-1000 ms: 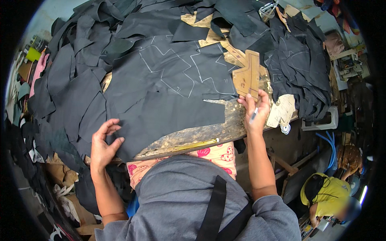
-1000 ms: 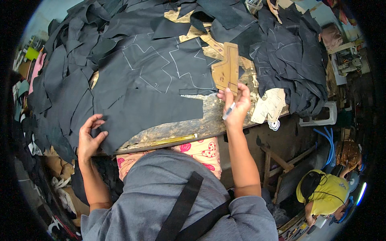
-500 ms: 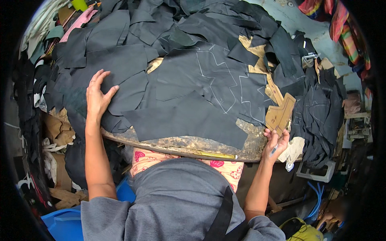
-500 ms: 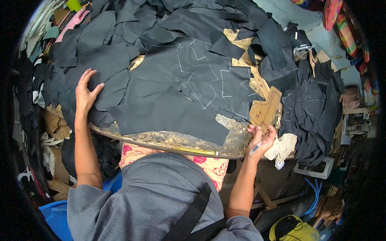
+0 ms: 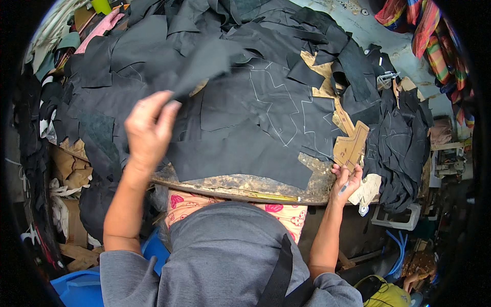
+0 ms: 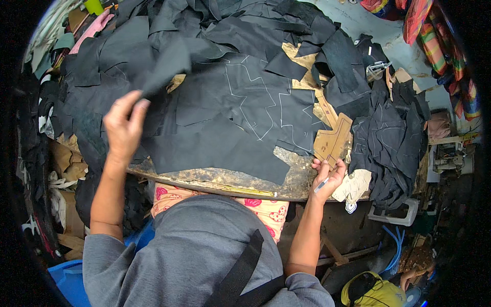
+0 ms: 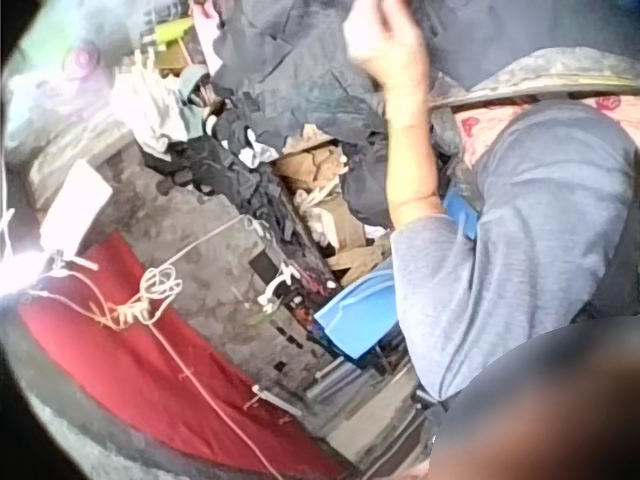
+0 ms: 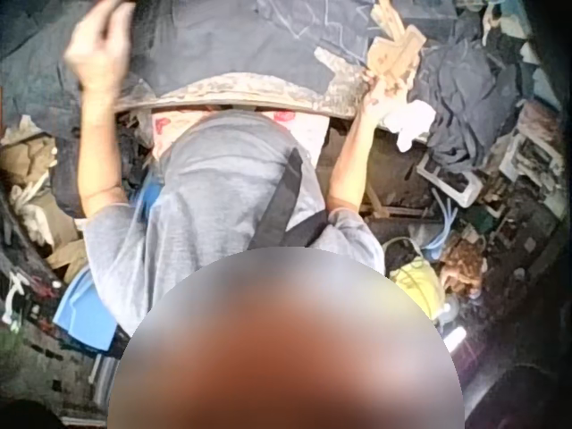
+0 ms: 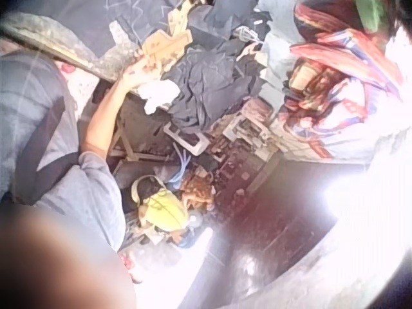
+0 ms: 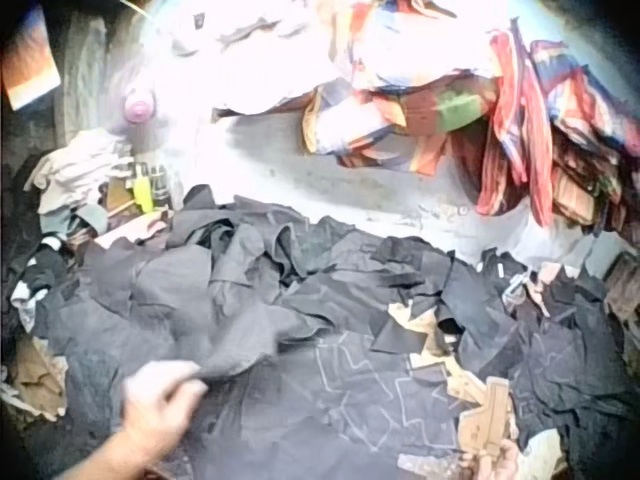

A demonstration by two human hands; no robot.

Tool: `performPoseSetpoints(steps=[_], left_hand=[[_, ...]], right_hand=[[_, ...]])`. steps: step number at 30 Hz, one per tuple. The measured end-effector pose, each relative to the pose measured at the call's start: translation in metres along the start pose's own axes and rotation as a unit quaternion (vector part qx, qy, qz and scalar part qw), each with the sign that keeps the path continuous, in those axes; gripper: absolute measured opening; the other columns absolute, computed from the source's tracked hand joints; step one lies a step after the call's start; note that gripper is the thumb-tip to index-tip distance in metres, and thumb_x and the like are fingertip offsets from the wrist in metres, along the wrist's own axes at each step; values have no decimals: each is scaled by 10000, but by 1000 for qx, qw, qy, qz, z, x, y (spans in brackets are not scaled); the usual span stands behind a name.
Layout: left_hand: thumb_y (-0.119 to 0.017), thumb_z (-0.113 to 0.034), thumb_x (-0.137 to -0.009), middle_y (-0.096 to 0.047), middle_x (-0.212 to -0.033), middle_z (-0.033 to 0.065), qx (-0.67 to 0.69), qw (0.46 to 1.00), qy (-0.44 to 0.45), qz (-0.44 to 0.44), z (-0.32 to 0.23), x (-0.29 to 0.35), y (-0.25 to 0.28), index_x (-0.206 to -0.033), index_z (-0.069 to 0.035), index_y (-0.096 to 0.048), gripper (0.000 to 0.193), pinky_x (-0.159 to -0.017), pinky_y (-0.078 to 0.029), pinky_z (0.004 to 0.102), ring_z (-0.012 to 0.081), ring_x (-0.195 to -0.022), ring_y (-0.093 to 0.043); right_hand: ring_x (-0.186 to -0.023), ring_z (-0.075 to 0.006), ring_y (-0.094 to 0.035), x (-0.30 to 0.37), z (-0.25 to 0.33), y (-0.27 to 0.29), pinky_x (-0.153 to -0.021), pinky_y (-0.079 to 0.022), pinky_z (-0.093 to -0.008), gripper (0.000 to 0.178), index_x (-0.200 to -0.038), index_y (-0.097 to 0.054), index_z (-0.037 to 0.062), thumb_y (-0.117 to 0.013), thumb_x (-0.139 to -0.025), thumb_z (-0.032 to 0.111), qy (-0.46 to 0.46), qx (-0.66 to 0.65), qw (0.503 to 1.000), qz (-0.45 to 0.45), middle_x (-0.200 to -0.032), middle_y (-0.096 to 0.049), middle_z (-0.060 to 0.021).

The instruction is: The person places cardboard templates on a large piece of black fabric and traces their outlines with a white marker. They repeatedly reposition the templates and mark multiple sections of the fabric.

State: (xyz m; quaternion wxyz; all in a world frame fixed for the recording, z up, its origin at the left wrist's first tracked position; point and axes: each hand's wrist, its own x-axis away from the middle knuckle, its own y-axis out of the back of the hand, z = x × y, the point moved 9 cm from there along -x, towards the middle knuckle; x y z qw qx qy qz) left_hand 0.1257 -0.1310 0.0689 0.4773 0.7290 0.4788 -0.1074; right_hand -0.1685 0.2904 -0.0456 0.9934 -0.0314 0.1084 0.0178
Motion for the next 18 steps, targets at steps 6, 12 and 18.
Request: performPoseSetpoints(steps=[6, 12, 18], left_hand=[[-691, -280, -797, -610, -1213, 67, -104, 949, -40, 294, -58, 63, -95, -1072, -91, -657, 335, -996, -268, 657, 303, -1213, -496], [-793, -285, -677, -545, -1231, 236, -63, 984, 4, 165, -2, 3, -44, -1164, -18, -602, 587, -981, -415, 410, 351, -1174, -503], [-833, -286, -598, -608, -961, 126, -157, 935, 100, 301, 58, -35, -66, -958, -10, -640, 493, -861, -448, 406, 278, -985, -570]], right_hand=[[-678, -194, -638, 1, -1, -1, -592, -552, -269, 231, -1076, -429, 9, -529, -873, -37, 0, -20, 1000, 7, -926, -588, -130], [-670, -184, -632, 2, 1, -2, -597, -549, -274, 219, -1072, -419, -21, -498, -874, -67, -6, -4, 1000, 0, -934, -570, -130], [-659, -181, -635, 3, 5, -4, -591, -549, -273, 218, -1073, -420, -18, -500, -876, -67, -1, -8, 1000, -2, -903, -578, -128]])
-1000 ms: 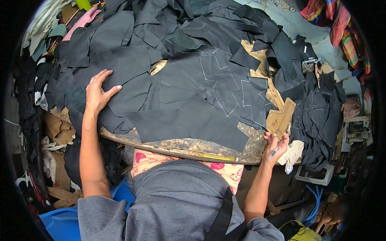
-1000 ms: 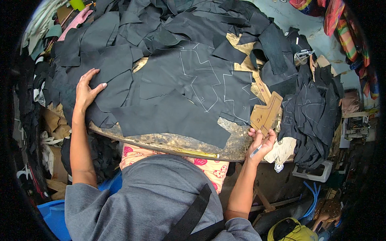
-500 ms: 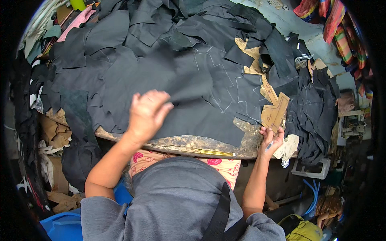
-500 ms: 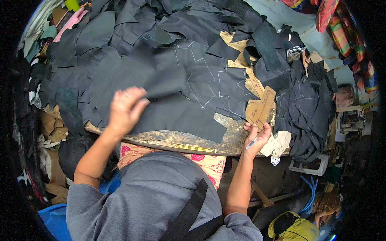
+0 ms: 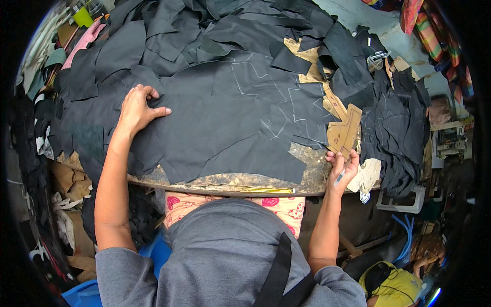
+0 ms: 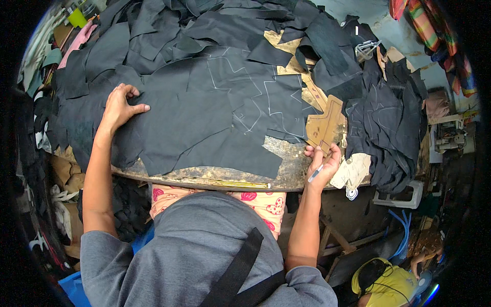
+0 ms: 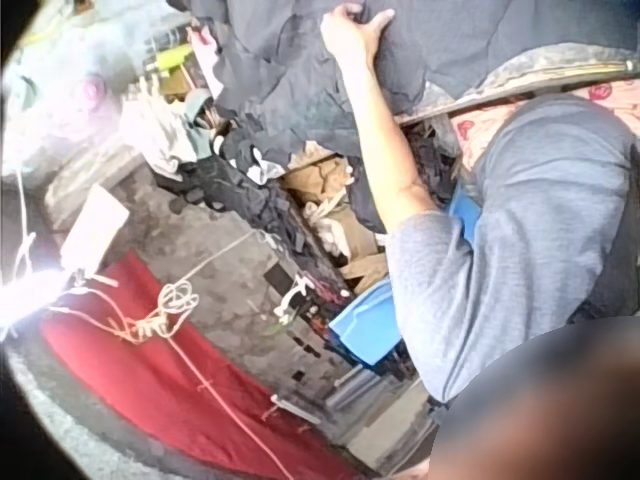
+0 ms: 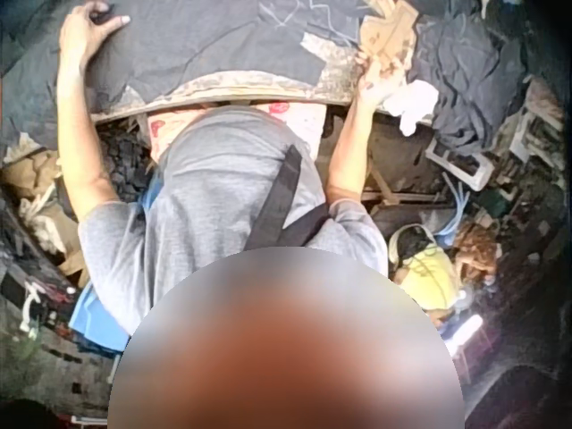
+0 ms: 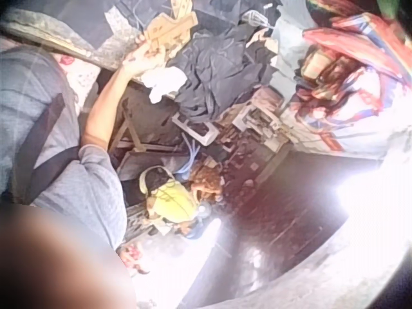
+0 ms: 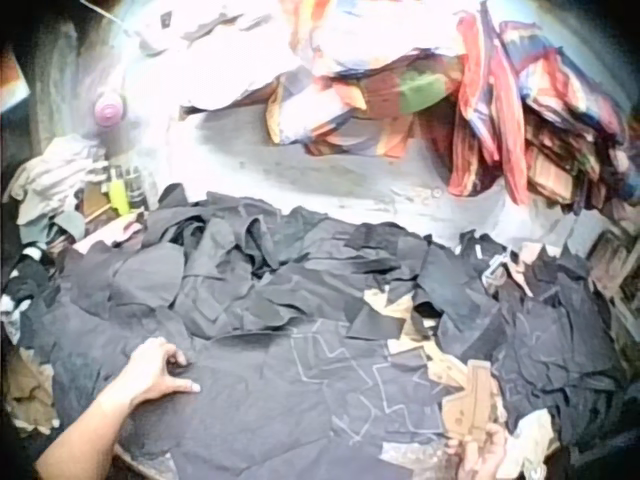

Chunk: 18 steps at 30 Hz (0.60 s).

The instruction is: The person places cardboard templates on a large piece of black fabric and traces their outlines with a white marker. They repeatedly reposition the templates and mark multiple sections of the fabric.

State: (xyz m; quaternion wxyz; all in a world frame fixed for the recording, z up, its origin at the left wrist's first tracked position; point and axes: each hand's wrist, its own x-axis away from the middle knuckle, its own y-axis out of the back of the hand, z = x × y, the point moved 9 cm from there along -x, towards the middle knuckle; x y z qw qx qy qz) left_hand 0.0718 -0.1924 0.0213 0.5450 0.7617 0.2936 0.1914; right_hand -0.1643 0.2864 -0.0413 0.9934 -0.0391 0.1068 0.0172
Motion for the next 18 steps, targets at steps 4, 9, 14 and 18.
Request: performPoseSetpoints(steps=[4, 9, 14, 18], left_hand=[[-815, -257, -623, -607, -901, 107, -4, 994, -113, 6, -16, -7, 0, -833, -33, -612, 368, -852, -422, 420, 269, -955, -571], [-809, -278, -628, -630, -963, 131, -33, 992, -116, 33, -23, -7, -6, -838, -28, -623, 376, -870, -399, 438, 288, -1012, -556], [-733, -159, -732, -539, -648, 193, 7, 978, -187, 90, -78, 6, 19, -755, 31, -513, 292, -577, -427, 386, 393, -641, -529], [-658, -130, -821, -455, -719, 60, 257, 898, -307, 184, -162, 31, 58, -833, 1, -462, 236, -672, -393, 274, 132, -700, -417]], right_hand=[[-645, -177, -635, 0, 1, -1, -586, -549, -273, 215, -1070, -424, -15, -505, -878, -66, 5, -16, 1000, 7, -868, -585, -118], [-645, -172, -634, 0, -1, -1, -577, -543, -264, 213, -1065, -426, -10, -513, -878, -64, -1, -4, 1000, 3, -863, -587, -112], [-645, -161, -632, 0, -1, -3, -577, -535, -251, 195, -1052, -435, -10, -520, -882, -54, -9, -22, 1000, 0, -848, -587, -98], [-643, -156, -633, 0, 0, -3, -579, -535, -251, 180, -1045, -441, -14, -519, -886, -47, -7, -20, 1000, 2, -849, -595, -101]])
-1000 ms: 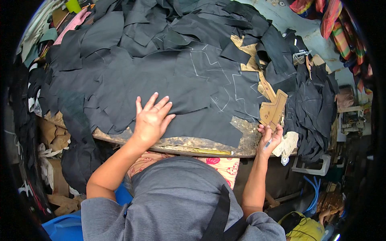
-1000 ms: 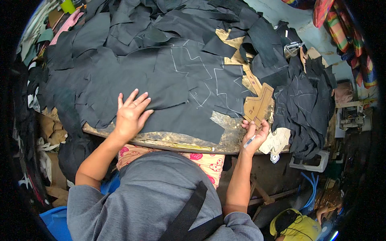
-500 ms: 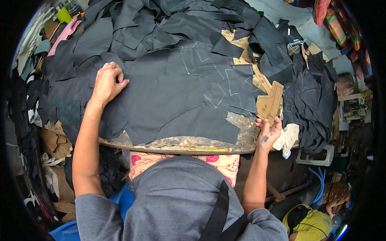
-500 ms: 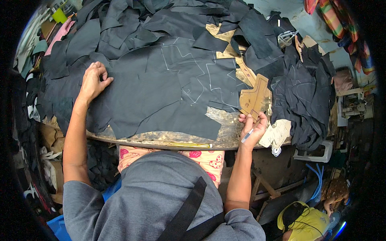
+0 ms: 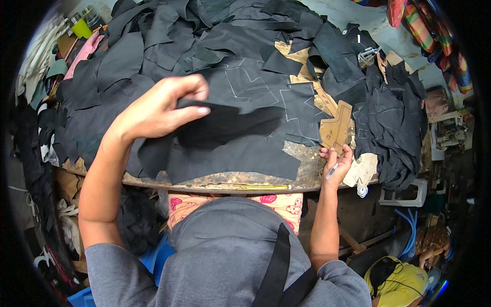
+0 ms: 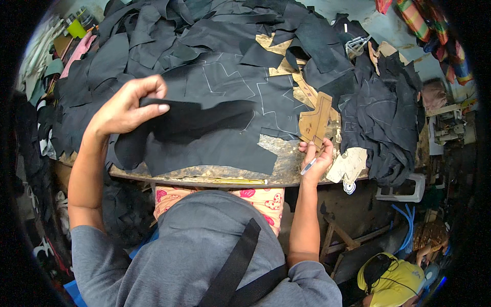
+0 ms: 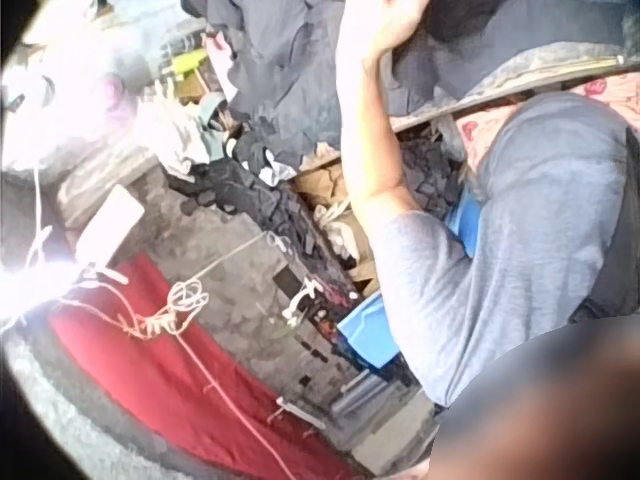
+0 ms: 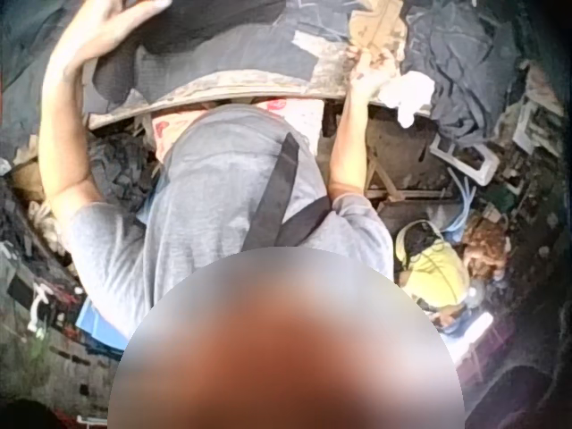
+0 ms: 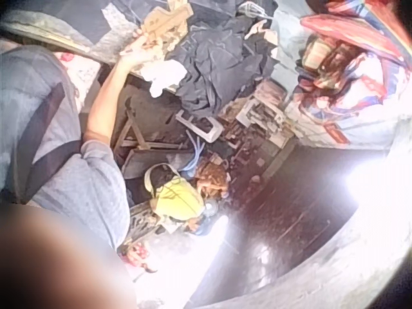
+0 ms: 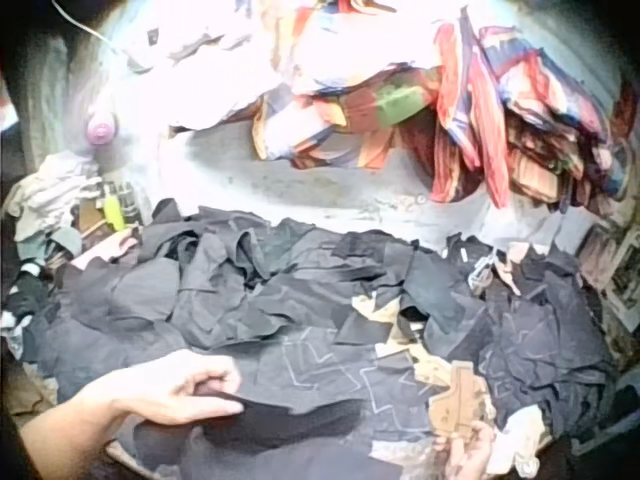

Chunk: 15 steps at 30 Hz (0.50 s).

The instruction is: The person places cardboard templates on a large piece of black fabric and traces their outlines with a white marker. They repeatedly reposition the templates and mark multiple sections of the fabric.

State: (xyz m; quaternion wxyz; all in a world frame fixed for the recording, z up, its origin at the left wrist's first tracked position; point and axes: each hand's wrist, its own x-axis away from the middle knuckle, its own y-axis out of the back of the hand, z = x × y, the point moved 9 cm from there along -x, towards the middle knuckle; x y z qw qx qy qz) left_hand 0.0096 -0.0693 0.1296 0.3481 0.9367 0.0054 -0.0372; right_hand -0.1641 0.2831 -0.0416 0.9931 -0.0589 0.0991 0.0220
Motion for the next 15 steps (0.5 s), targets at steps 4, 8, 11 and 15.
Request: performPoseSetpoints(steps=[4, 8, 11, 15], left_hand=[[-635, -178, -872, -508, -824, -27, 139, 985, -96, -40, -66, -34, 17, -909, -12, -525, 202, -725, -400, 229, 56, -795, -442], [-683, -291, -851, -629, -882, 37, 388, 918, 54, -56, -44, -58, -8, -1010, 1, -589, 345, -669, -496, 252, 85, -797, -586], [-717, -409, -805, -632, -933, 78, 263, 953, 148, -11, 9, -67, -27, -1066, 6, -594, 505, -682, -478, 241, 109, -734, -552], [-801, -376, -685, -648, -943, 165, -219, 935, 264, -95, 109, -25, 23, -1019, 22, -576, 567, -715, -508, 351, 258, -884, -638]], right_hand=[[-693, -141, -632, -1, -3, 2, -601, -528, -240, 187, -1057, -460, -19, -522, -883, -49, 1, 27, 1000, -1, -898, -607, -101], [-828, -81, -577, 2, -20, 21, -655, -467, -195, 272, -1111, -504, 12, -555, -852, -52, -67, -163, 980, -89, -983, -594, -43], [-781, -97, -589, 1, -3, 18, -636, -483, -213, 233, -1082, -491, 6, -544, -862, -49, 5, 17, 999, -42, -955, -593, -55], [-778, -131, -624, 0, -6, 1, -656, -532, -241, 171, -1099, -443, 3, -474, -932, 26, -15, 48, 998, 36, -1018, -570, -90]])
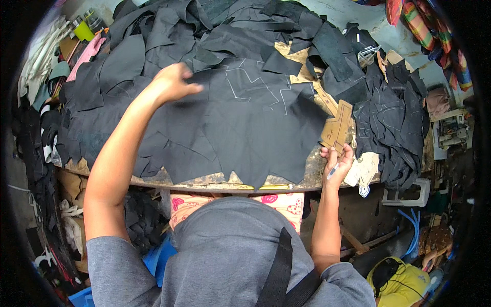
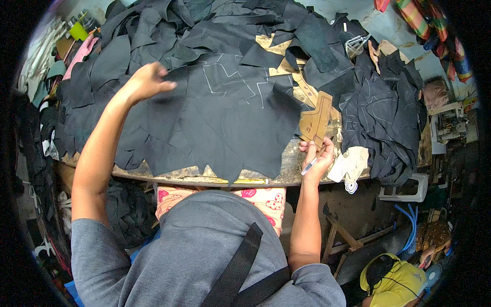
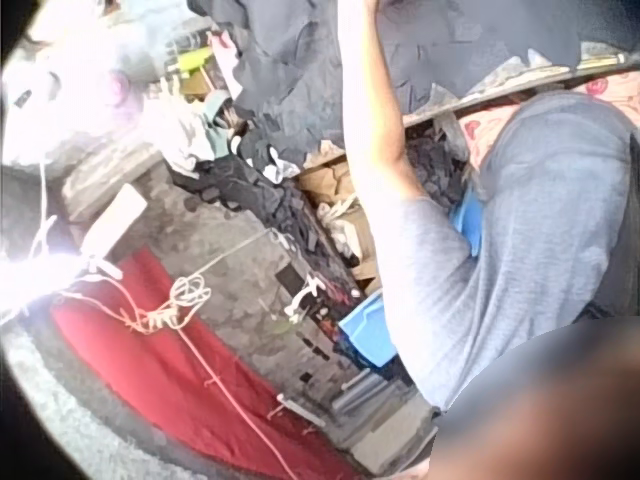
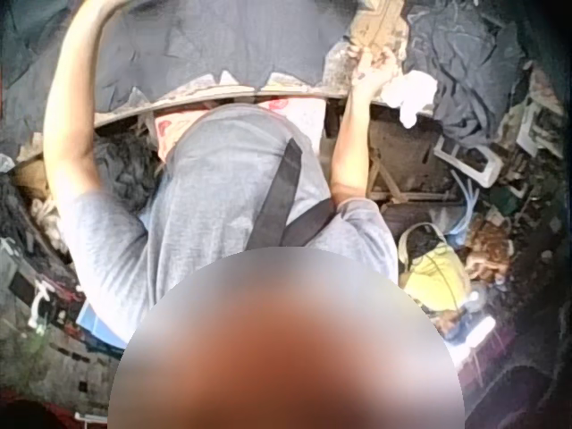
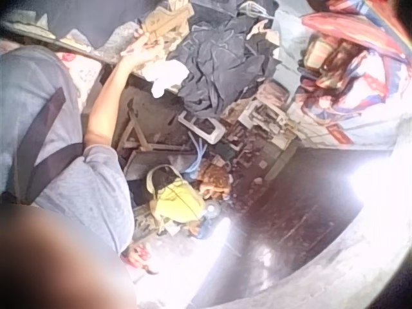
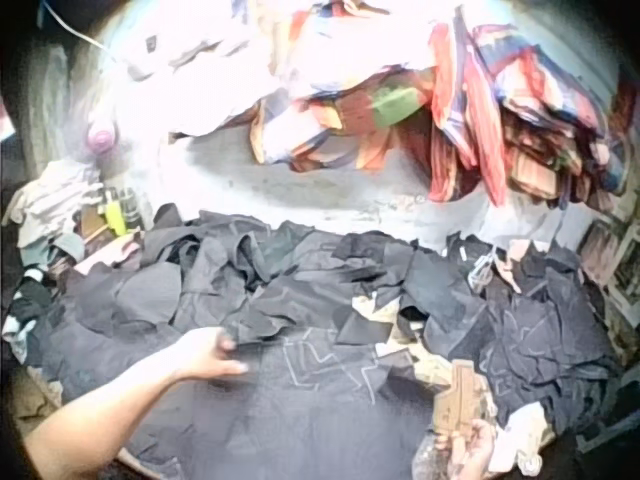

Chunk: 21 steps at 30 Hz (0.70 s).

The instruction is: The person places cardboard templates on a large piece of black fabric and traces their outlines with a white marker. They repeatedly reposition the templates and mark multiple sections of the fabric.

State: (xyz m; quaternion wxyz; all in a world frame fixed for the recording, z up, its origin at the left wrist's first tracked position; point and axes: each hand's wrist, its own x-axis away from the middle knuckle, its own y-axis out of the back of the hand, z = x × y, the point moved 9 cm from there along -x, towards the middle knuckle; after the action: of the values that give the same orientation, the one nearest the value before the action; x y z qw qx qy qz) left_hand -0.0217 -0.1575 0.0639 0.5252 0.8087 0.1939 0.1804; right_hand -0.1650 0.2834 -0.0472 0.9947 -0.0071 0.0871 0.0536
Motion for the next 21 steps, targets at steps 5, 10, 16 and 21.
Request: performPoseSetpoints(steps=[5, 10, 16, 21], left_hand=[[-898, -295, -510, -651, -1035, 184, -4, 991, 133, -3, 93, 18, -25, -1028, 31, -611, 676, -869, -482, 364, 305, -1016, -618], [-874, -234, -548, -629, -844, 112, -23, 997, 67, -10, 88, 11, -28, -855, 16, -605, 478, -720, -477, 352, 244, -795, -609], [-679, -68, -791, -448, -708, -61, 320, 945, 36, 48, 86, 0, -28, -815, -76, -484, 196, -577, -358, 219, 38, -655, -420], [-599, -79, -880, -577, -1185, 120, 327, 935, -15, -134, 121, 18, 36, -1254, 42, -480, 410, -922, -422, 273, 159, -1056, -554]], right_hand=[[-651, -146, -625, 0, 5, 0, -572, -541, -250, 206, -1079, -428, -20, -502, -891, -61, 19, -53, 998, -30, -878, -588, -111], [-654, -146, -625, 1, 5, 1, -573, -542, -250, 204, -1074, -437, -14, -504, -889, -67, 19, -40, 998, -36, -877, -583, -97], [-654, -151, -624, 1, 5, 1, -579, -540, -254, 210, -1079, -438, -10, -506, -888, -64, 16, -50, 998, -33, -890, -589, -98], [-657, -156, -623, 1, 5, 2, -585, -541, -258, 214, -1086, -434, -7, -504, -889, -51, 20, -25, 999, -31, -894, -589, -104]])
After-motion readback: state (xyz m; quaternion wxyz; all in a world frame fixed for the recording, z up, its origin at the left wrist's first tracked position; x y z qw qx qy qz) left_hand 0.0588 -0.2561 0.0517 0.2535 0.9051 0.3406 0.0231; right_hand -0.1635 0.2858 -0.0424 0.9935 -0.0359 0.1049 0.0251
